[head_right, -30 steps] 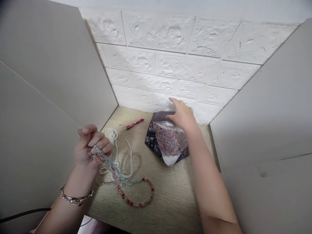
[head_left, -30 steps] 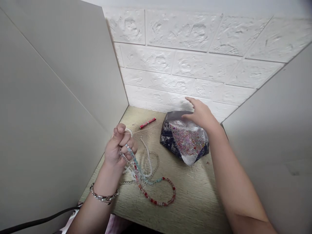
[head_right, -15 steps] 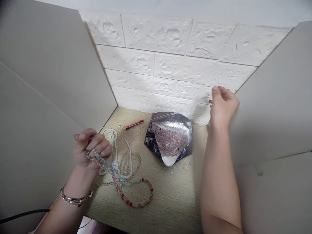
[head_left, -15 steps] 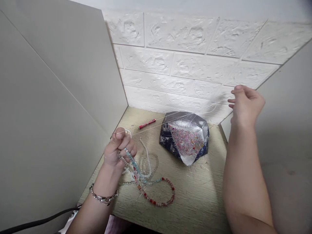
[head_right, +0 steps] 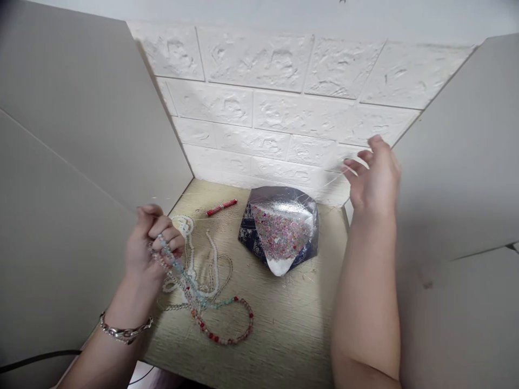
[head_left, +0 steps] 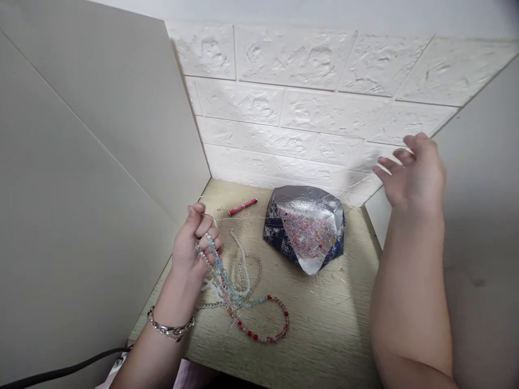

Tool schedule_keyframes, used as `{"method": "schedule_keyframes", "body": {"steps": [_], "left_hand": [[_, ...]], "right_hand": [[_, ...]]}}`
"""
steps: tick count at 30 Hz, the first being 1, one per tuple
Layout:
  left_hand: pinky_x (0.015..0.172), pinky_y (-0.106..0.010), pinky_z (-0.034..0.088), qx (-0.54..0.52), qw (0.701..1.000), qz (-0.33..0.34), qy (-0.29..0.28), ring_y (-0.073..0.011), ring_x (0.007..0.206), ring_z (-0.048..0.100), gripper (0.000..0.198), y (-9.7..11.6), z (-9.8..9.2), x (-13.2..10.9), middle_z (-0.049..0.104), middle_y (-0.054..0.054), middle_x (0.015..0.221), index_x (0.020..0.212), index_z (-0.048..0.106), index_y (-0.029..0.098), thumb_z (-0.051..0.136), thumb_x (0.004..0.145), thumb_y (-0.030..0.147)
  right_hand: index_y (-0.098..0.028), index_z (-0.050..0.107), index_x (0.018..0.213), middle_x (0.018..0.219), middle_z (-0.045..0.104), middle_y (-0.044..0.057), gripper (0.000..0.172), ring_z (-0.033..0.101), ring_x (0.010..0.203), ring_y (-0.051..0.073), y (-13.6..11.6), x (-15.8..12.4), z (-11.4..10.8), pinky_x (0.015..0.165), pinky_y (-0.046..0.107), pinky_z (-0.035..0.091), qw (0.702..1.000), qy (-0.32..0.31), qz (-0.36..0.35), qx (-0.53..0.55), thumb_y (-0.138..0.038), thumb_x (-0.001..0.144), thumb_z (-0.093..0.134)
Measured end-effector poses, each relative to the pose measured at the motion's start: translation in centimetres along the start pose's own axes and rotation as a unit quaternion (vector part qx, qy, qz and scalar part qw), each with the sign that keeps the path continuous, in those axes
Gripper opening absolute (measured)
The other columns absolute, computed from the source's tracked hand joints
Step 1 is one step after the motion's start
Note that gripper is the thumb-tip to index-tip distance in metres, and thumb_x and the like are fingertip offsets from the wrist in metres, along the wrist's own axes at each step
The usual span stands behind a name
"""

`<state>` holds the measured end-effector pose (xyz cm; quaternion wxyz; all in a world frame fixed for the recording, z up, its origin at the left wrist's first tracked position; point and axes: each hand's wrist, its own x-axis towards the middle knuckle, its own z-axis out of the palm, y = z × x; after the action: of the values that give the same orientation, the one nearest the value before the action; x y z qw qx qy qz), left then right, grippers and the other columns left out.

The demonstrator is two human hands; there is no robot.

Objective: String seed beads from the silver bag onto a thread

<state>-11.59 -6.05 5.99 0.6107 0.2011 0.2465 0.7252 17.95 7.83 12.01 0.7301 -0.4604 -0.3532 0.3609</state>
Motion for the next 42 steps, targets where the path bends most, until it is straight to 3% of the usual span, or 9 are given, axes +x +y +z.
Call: {"method": "schedule_keyframes", "body": {"steps": [3,7,13,19,25,30,33,37,42], "left_hand": [[0.028,-0.014,0.011,0.147,0.988,-0.006,0.047,-0.0021,0.033,0.007,0.016,-0.5,0.1,0.3,0.012,0.010,0.045,0.076,0.062,0.017,0.059,0.074,0.033],[0.031,-0.013,0.015,0.238,0.968,0.005,0.081,-0.0011,0.033,0.014,0.031,-1.1,0.2,0.6,0.018,0.011,0.046,0.090,0.062,0.013,0.059,0.073,0.039],[0.032,-0.015,0.012,0.265,0.962,-0.030,0.059,-0.0015,0.034,0.014,0.041,-1.3,0.8,0.1,0.018,0.010,0.047,0.099,0.061,0.013,0.057,0.073,0.045],[0.034,-0.016,0.011,0.279,0.950,-0.136,-0.031,-0.0023,0.038,0.011,0.051,-1.5,1.0,-0.3,0.018,0.010,0.047,0.106,0.060,0.010,0.057,0.072,0.047],[0.034,-0.016,0.011,0.303,0.933,-0.183,-0.057,-0.0025,0.038,0.011,0.038,-1.8,0.5,-0.1,0.016,0.010,0.046,0.088,0.063,0.012,0.054,0.074,0.046],[0.031,-0.013,0.010,0.256,0.949,-0.181,-0.044,-0.0012,0.034,0.009,0.031,-1.7,0.7,-0.1,0.017,0.011,0.043,0.061,0.049,0.016,0.057,0.072,0.043],[0.027,-0.013,0.007,0.170,0.970,-0.165,-0.049,-0.0015,0.031,0.004,0.035,-1.2,0.5,-0.1,0.013,0.011,0.041,0.055,0.036,0.019,0.055,0.074,0.042],[0.025,-0.015,0.000,0.063,0.994,-0.089,-0.025,-0.0022,0.030,-0.008,0.041,-0.1,0.0,-0.2,0.002,0.012,0.040,0.052,0.026,0.020,0.041,0.081,0.044],[0.027,-0.017,-0.003,0.020,0.999,-0.037,0.014,-0.0045,0.036,-0.013,0.040,0.4,0.1,-0.2,-0.003,0.010,0.043,0.053,0.025,0.020,0.033,0.086,0.041]], "right_hand": [[-0.016,0.055,0.089,0.064,0.034,-0.004,0.025,0.037,0.046,0.005,-0.6,-1.5,1.0,0.058,0.030,0.043,0.994,-0.105,-0.020,-0.012,-0.034,0.073,0.053],[-0.014,0.060,0.092,0.060,0.035,-0.005,0.032,0.031,0.043,0.004,-1.3,-3.2,1.7,0.048,0.026,0.036,0.967,-0.137,-0.140,-0.163,-0.039,0.073,0.055],[-0.020,0.059,0.106,0.064,0.050,-0.001,0.049,0.045,0.057,0.011,-1.1,-6.8,3.5,0.056,0.028,0.036,0.830,-0.286,-0.229,-0.420,-0.049,0.067,0.060],[-0.019,0.053,0.115,0.104,0.058,0.007,0.053,0.053,0.092,0.020,1.1,-11.3,6.5,0.076,0.032,0.041,0.707,-0.491,-0.265,-0.434,-0.052,0.073,0.053],[-0.025,0.043,0.124,0.114,0.054,0.006,0.054,0.053,0.096,0.022,2.8,-12.7,6.8,0.079,0.034,0.040,0.638,-0.571,-0.232,-0.461,-0.040,0.073,0.056],[-0.023,0.045,0.124,0.113,0.055,0.008,0.059,0.051,0.098,0.022,3.1,-12.5,6.8,0.079,0.032,0.039,0.633,-0.603,-0.205,-0.440,-0.043,0.070,0.059],[-0.018,0.052,0.118,0.105,0.058,0.009,0.053,0.053,0.093,0.020,3.4,-10.7,6.7,0.077,0.032,0.040,0.659,-0.559,-0.200,-0.461,-0.047,0.074,0.053],[-0.016,0.062,0.103,0.103,0.061,0.009,0.038,0.054,0.090,0.020,3.8,-6.6,5.6,0.078,0.033,0.040,0.742,-0.393,-0.192,-0.508,-0.039,0.080,0.044],[-0.015,0.068,0.084,0.088,0.066,0.009,0.034,0.057,0.088,0.023,4.0,-1.8,2.6,0.078,0.033,0.040,0.829,-0.160,-0.111,-0.524,-0.041,0.075,0.047]]}}
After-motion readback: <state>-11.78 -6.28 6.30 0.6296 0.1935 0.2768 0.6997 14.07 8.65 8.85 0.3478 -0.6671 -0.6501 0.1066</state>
